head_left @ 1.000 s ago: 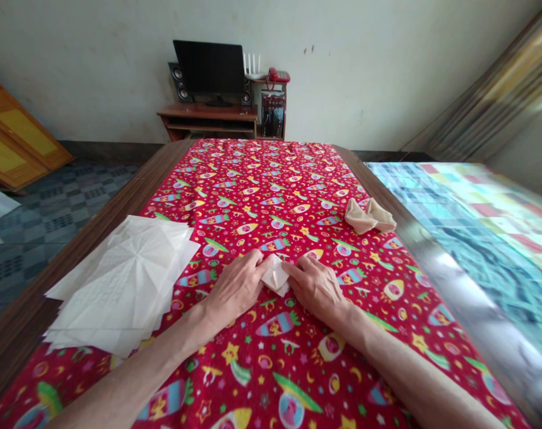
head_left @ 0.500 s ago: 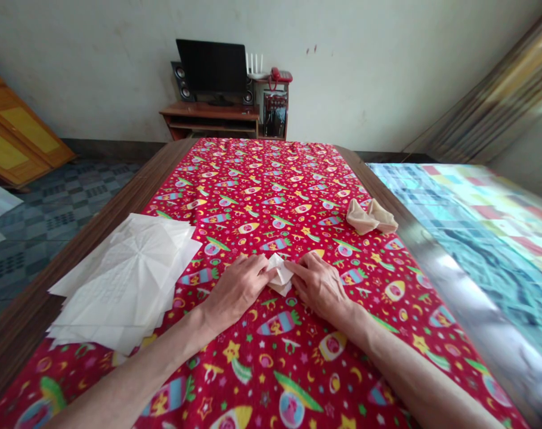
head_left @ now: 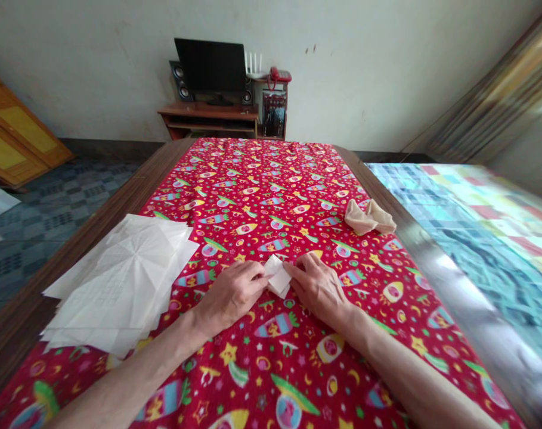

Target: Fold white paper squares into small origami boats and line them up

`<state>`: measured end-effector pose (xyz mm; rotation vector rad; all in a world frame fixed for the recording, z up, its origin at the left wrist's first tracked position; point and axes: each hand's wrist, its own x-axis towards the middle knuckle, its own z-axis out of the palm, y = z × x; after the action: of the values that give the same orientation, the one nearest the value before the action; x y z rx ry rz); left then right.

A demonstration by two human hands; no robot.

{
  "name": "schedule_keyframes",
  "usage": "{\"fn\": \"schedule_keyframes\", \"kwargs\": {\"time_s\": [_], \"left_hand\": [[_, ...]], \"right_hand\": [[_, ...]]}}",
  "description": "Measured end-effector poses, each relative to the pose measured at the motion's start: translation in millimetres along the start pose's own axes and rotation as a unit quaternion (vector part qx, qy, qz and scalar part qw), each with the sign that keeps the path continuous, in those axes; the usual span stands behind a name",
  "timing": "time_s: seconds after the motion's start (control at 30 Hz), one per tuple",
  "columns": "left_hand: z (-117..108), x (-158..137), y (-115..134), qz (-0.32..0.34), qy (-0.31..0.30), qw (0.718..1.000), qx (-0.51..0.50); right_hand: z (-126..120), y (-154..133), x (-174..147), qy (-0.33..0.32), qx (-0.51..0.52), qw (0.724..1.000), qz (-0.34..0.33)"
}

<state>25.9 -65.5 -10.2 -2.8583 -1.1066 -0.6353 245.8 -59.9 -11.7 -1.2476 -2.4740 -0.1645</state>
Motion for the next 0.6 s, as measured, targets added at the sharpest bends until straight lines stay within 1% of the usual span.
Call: {"fn": "schedule_keyframes", "kwargs": {"time_s": [0.1,0.17,0.2,0.27,0.4,0.6], "left_hand": [[1,-1,1,-0.035,-0.004,0.999,-0.021],[1,0,2,-0.040,-0.024,0.999,-0.026],[0,0,3,-0.039,-0.034,0.998,-0.027],[-1,0,4,-0.039,-0.048,0.998,-0.027],[-1,-4,5,-0.072,-0.055,0.996,-0.021],[-1,-10,9,-0.078,-0.068,0.993,0.064]], "right_hand": [[-3,4,-2,0.018,-0.005,0.996,-0.086],[-4,8,-4,0.015,0.015,0.990,-0.138],[-4,9,-4,0.011,0.027,0.988,-0.151],[-4,11,-5,0.003,0.047,0.986,-0.160],[-2,13,-3,-0.009,0.071,0.985,-0.157],[-3,12,-3,-0.020,0.094,0.984,-0.152]]}}
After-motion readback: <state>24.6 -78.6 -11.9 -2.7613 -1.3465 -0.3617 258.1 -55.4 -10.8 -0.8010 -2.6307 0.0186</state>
